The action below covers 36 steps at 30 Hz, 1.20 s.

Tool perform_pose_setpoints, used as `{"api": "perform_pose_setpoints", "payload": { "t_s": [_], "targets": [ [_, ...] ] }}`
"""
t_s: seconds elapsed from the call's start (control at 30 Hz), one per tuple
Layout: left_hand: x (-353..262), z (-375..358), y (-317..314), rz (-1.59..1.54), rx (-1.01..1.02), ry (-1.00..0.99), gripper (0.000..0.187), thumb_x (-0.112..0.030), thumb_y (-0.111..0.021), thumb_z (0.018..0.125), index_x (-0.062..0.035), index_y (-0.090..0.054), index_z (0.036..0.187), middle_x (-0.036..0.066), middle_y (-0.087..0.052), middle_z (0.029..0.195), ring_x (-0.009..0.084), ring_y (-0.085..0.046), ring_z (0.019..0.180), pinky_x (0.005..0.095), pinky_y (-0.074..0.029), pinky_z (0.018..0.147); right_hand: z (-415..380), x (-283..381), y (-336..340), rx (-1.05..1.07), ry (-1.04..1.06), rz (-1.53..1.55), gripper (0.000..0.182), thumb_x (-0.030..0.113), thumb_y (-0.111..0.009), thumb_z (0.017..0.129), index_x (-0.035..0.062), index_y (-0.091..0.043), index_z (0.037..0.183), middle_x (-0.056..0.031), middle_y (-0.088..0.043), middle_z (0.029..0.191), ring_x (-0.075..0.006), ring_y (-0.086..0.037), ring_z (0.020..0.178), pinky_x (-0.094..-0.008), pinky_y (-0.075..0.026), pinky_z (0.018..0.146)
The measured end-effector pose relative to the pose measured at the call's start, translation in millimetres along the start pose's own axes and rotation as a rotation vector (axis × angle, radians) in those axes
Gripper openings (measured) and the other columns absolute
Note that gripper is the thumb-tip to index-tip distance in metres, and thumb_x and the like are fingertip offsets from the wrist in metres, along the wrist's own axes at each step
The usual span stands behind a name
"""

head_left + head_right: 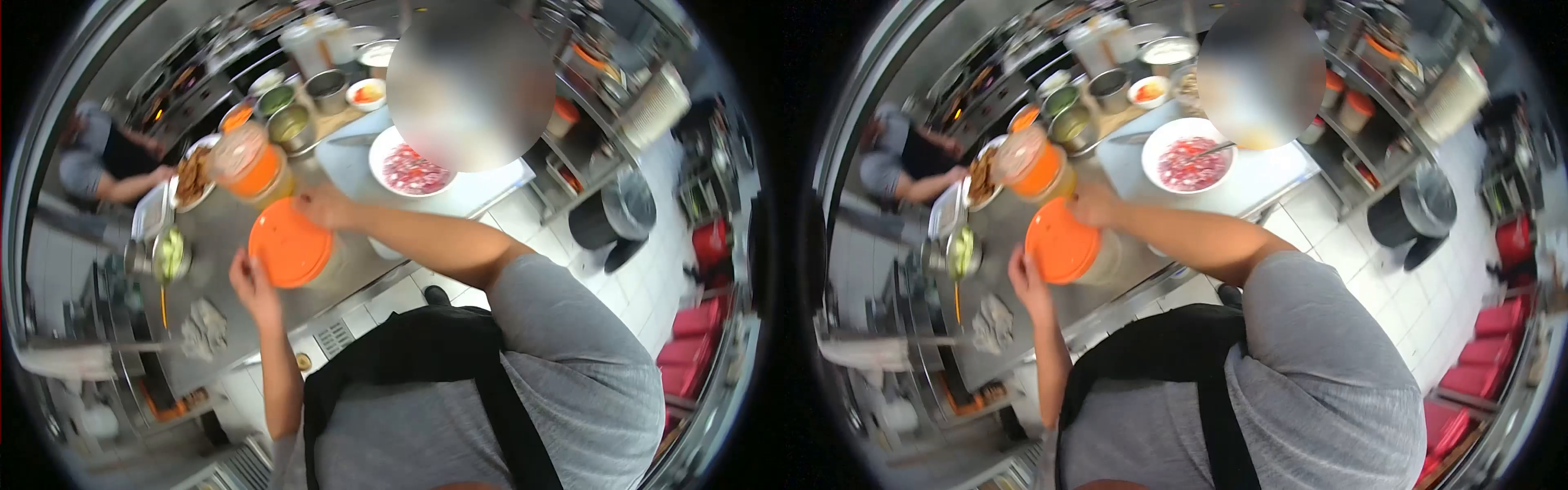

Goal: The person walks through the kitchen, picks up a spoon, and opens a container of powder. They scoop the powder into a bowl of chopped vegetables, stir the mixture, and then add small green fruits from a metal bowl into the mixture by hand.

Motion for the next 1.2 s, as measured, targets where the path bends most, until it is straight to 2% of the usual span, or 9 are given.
{"api": "perform_pose_setpoints", "payload": {
  "t_s": [0.07, 0.43, 0.67, 0.83, 0.9, 0.93, 1.03, 1.17, 1.2],
  "targets": [
    [7.4, -20.6, 9.8, -0.184, 0.2, 0.412, 0.025, -0.026, -0.05, 0.095, -0.0015, -0.054, 0.102, 0.001, -0.051, 0.083, 0.0071, -0.047, 0.075, 0.0215, -0.041, 0.063, -32.3, 0.8, 16.4, 0.149, -0.294, 0.405, 0.029, 0.024, -0.056, 0.084, -0.0015, -0.062, 0.095, -0.0172, -0.065, 0.08, -0.0262, -0.066, 0.074, -0.0353, -0.054, 0.059],
    [-144.4, -75.0, -11.2, -0.234, 0.298, 0.345, 0.02, -0.022, -0.049, 0.095, -0.003, -0.052, 0.091, 0.0, -0.055, 0.084, 0.0052, -0.048, 0.076, 0.0205, -0.039, 0.068, -196.6, 3.1, 112.0, 0.135, -0.382, 1.029, 0.037, 0.008, -0.062, 0.08, -0.0054, -0.043, 0.109, -0.0121, -0.056, 0.079, -0.0169, -0.061, 0.058, -0.0284, -0.052, 0.046],
    [-219.1, -190.0, -158.5, -0.214, 0.439, 0.413, 0.019, -0.021, -0.049, 0.095, -0.003, -0.053, 0.102, 0.003, -0.055, 0.098, 0.0086, -0.052, 0.089, 0.0229, -0.042, 0.074, -318.5, -91.8, 241.5, -0.049, -0.484, 0.995, 0.04, 0.008, -0.066, 0.076, -0.0012, -0.043, 0.107, -0.0116, -0.055, 0.082, -0.018, -0.062, 0.06, -0.0294, -0.054, 0.047],
    [-122.9, -295.5, -301.8, -0.698, 0.702, 1.017, 0.027, -0.023, -0.052, 0.093, -0.007, -0.052, 0.115, 0.006, -0.056, 0.106, 0.017, -0.056, 0.1, 0.0316, -0.048, 0.079, -372.8, -214.3, 291.9, -0.173, -0.645, 0.884, 0.042, 0.009, -0.064, 0.078, -0.0026, -0.041, 0.111, -0.0137, -0.054, 0.085, -0.0205, -0.062, 0.062, -0.0321, -0.057, 0.051],
    [-140.9, -315.7, -354.4, -0.648, 0.761, 0.899, 0.03, -0.028, -0.052, 0.093, -0.0086, -0.052, 0.117, 0.004, -0.054, 0.101, 0.0172, -0.055, 0.099, 0.0335, -0.047, 0.083, -385.6, -256.6, 308.5, -0.192, -0.711, 0.891, 0.043, 0.008, -0.062, 0.077, -0.0043, -0.039, 0.112, -0.0158, -0.055, 0.086, -0.0224, -0.062, 0.062, -0.0339, -0.057, 0.051],
    [-147.5, -324.1, -375.6, -0.696, 0.692, 1.097, 0.033, -0.028, -0.051, 0.093, -0.0087, -0.051, 0.119, 0.004, -0.053, 0.103, 0.0177, -0.054, 0.099, 0.0347, -0.046, 0.085, -388.1, -272.7, 318.5, -0.215, -0.744, 0.923, 0.045, 0.007, -0.062, 0.077, -0.0059, -0.039, 0.112, -0.0156, -0.055, 0.086, -0.0222, -0.062, 0.062, -0.0346, -0.058, 0.052],
    [-141.7, -335.3, -439.4, -0.761, 0.869, 1.175, 0.033, -0.03, -0.046, 0.095, -0.0108, -0.054, 0.12, 0.002, -0.057, 0.11, 0.0153, -0.052, 0.098, 0.0379, -0.041, 0.09, -390.6, -318.4, 346.6, -0.318, -0.866, 0.906, 0.05, 0.004, -0.063, 0.074, -0.0102, -0.037, 0.114, -0.0152, -0.054, 0.084, -0.0225, -0.062, 0.06, -0.0362, -0.058, 0.052],
    [-112.8, -328.1, -474.2, -0.462, 1.0, 1.03, 0.04, -0.029, -0.047, 0.096, -0.0102, -0.045, 0.132, 0.008, -0.048, 0.124, 0.0178, -0.05, 0.106, 0.0354, -0.043, 0.088, -378.6, -386.4, 385.6, -0.394, -0.936, 0.89, 0.049, 0.002, -0.061, 0.074, -0.0102, -0.036, 0.114, -0.0168, -0.056, 0.082, -0.0243, -0.062, 0.058, -0.0379, -0.058, 0.051],
    [-86.4, -318.3, -465.8, -0.248, 1.133, 0.647, 0.039, -0.03, -0.05, 0.094, -0.0076, -0.05, 0.125, 0.007, -0.054, 0.11, 0.0173, -0.054, 0.098, 0.0331, -0.045, 0.084, -374.3, -407.4, 396.9, -0.448, -0.939, 0.886, 0.046, 0.002, -0.061, 0.074, -0.0101, -0.038, 0.112, -0.0163, -0.056, 0.081, -0.0242, -0.061, 0.057, -0.0382, -0.058, 0.05]
  ]
}}
Point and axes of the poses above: each hand's wrist, its own z-axis towards the middle knuckle, its own y-axis out of the back of the hand, x = y × z, the point moved 6 cm from there along z, towards the middle knuckle
